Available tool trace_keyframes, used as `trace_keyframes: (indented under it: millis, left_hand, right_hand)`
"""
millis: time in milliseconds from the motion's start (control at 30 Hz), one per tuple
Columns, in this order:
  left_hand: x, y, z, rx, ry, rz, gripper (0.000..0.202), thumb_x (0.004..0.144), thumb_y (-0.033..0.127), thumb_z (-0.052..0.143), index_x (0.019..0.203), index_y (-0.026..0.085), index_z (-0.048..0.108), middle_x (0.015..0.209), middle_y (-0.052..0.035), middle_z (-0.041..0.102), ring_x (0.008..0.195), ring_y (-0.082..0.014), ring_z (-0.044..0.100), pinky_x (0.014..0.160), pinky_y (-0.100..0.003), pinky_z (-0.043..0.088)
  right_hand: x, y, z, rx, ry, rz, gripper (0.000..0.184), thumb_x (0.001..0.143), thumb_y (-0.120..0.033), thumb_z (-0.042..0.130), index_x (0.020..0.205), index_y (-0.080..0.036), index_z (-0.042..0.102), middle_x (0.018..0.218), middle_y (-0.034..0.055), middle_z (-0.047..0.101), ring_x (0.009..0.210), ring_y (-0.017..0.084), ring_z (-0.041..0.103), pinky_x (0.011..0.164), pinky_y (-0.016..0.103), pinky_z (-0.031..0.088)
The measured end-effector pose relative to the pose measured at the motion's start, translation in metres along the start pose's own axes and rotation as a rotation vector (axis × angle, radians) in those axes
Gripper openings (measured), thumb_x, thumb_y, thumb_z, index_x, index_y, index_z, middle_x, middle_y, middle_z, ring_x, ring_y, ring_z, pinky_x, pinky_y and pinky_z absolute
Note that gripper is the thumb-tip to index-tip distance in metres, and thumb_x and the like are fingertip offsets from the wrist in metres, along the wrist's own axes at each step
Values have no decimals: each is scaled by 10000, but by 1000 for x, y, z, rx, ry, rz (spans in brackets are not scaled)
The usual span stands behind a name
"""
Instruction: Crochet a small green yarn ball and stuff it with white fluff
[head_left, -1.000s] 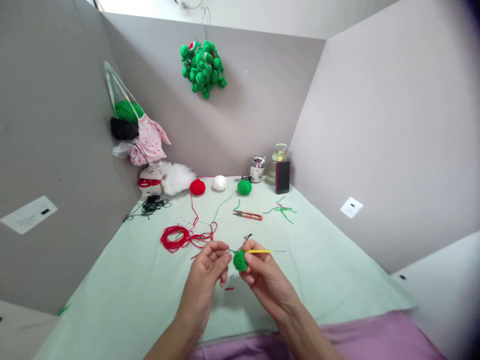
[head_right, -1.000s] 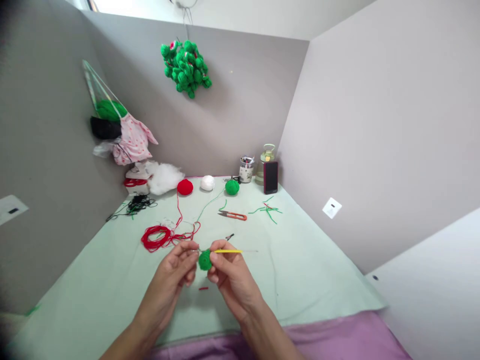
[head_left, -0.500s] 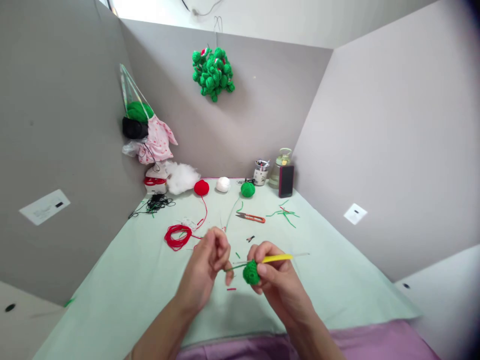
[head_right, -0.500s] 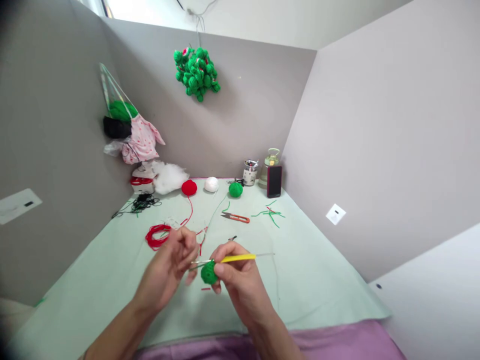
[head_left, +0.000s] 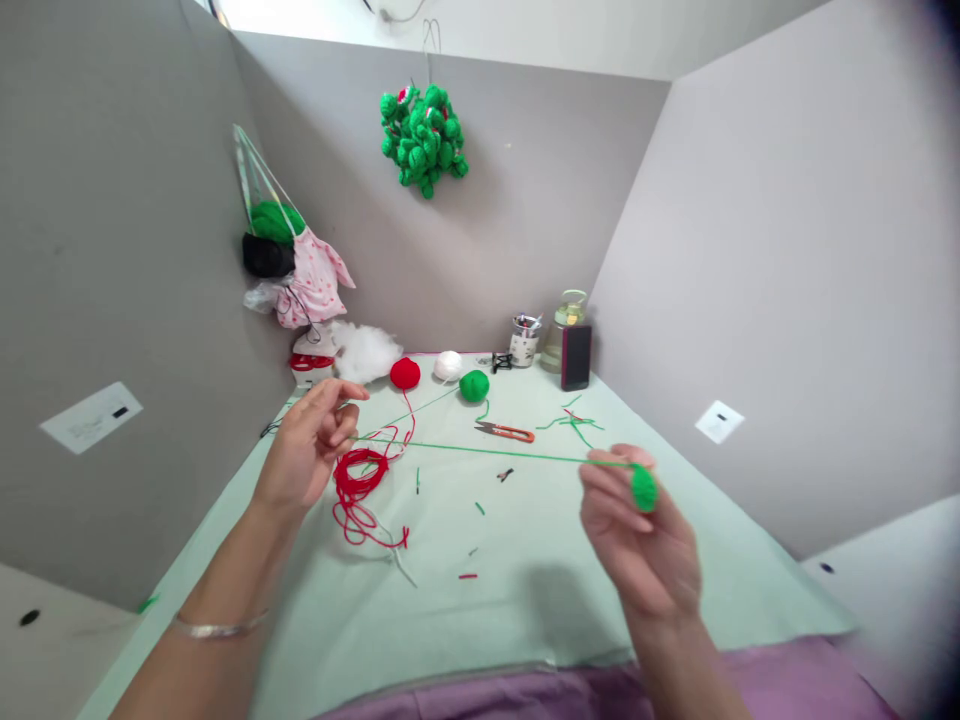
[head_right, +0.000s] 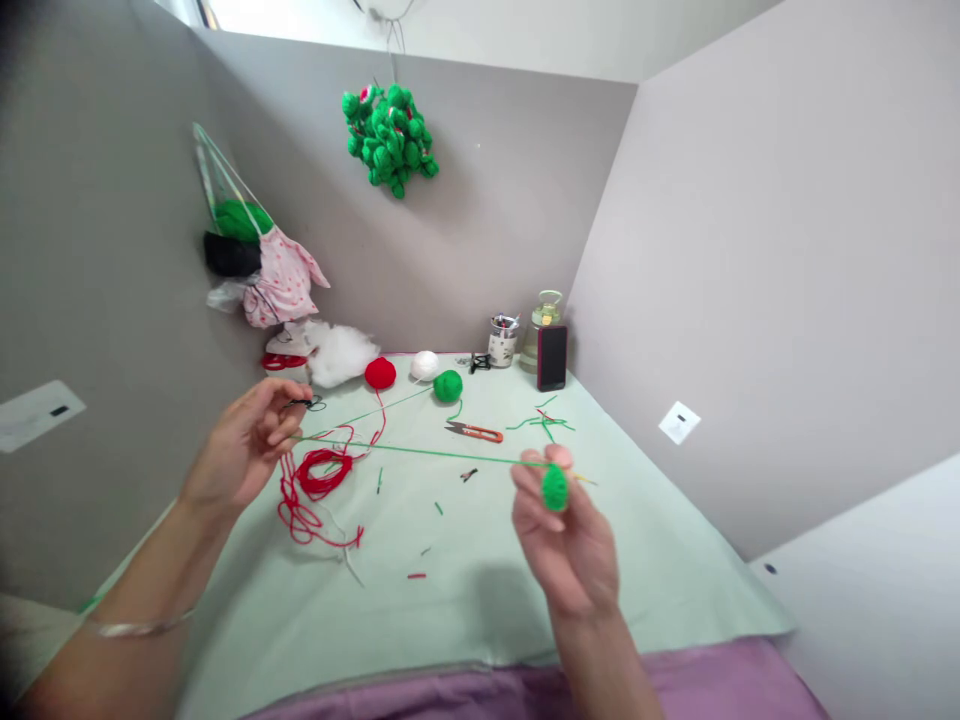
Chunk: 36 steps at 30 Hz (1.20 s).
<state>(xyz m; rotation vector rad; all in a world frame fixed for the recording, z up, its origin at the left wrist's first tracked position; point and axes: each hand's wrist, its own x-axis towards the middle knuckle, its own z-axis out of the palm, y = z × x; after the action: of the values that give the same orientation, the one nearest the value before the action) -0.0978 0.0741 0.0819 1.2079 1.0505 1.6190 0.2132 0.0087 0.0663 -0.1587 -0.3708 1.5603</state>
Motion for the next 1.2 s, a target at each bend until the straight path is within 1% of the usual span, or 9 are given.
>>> trace_keyframes:
  millis: [200,300,400,633,833,933,1033,1133,1200]
  left_hand:
    - [37,-20,-12,249,110,44,245,756,407,761,699,209,629,556,47,450,578,-145,397,544,-249,303]
    - [19,-13,5,324,73,58,276,685,330,844,632,210,602,692,8,581,718,-180,480,644,-266,376]
    - [-20,-6,43,252,14,87,433,928,507,613,621,232,479,625,39,412,633,-159,395,703,-282,435]
    - [-75,-13,91,-469,-583,-478,640,860,736,601,548,211,409,581,59,300,484,-84,193,439,-224,388]
    - [-70,15,53,-942,-241,-397,404,996,486,569,721,200,640,672,25,512,440,-47,363,375,-121,456]
    - [-77,28,49,-813,3,-162,441,1013,614,430,897,352,765,955,5,722,865,-152,683,893,-389,639]
    - [-87,18,52,-335,-56,175,710,1012,683,275,603,324,731,1134,24,777,1337,-263,556,1247,-549,286]
    - [-95,-8,56,376,-271,393,539,1002,590,472,680,292,786,1265,-33,760,1484,-331,388,1265,-547,-117]
    - [-102,-23,61,381,-358,216,320,979,488,584,903,300,832,1343,-57,714,1459,-338,405,1266,-543,52]
  right_hand:
    - [-6,-39,6,62,-92,-199,440,689,61,845,843,-245,570,695,-64,585,545,51,556,438,68,535]
    - [-6,-30,0,-314,-40,-158,297,718,-94,888,817,-211,634,705,-27,592,542,52,531,411,92,484]
    - [-6,-3,-1,-609,-58,-52,217,728,-224,907,761,-192,695,732,0,624,492,45,498,397,138,435]
    - [-13,42,4,-588,-151,129,164,760,-258,880,774,-201,727,744,-12,620,463,45,485,398,164,388]
    - [-10,47,-6,-626,-69,21,152,755,-234,884,782,-197,739,762,-7,613,560,68,541,460,166,444]
    - [-9,56,-7,-657,-66,-37,157,741,-240,897,766,-197,748,755,-2,629,562,77,566,469,175,468]
    - [-10,62,-7,-676,-88,-86,150,747,-242,896,766,-204,752,748,-7,637,556,81,588,471,178,487]
    - [-13,65,-9,-728,-124,-145,102,793,-223,862,803,-223,760,763,-10,653,589,90,615,498,180,513]
    - [-16,66,-11,-800,-157,-184,74,830,-199,827,839,-239,765,794,-7,674,609,93,627,529,189,532]
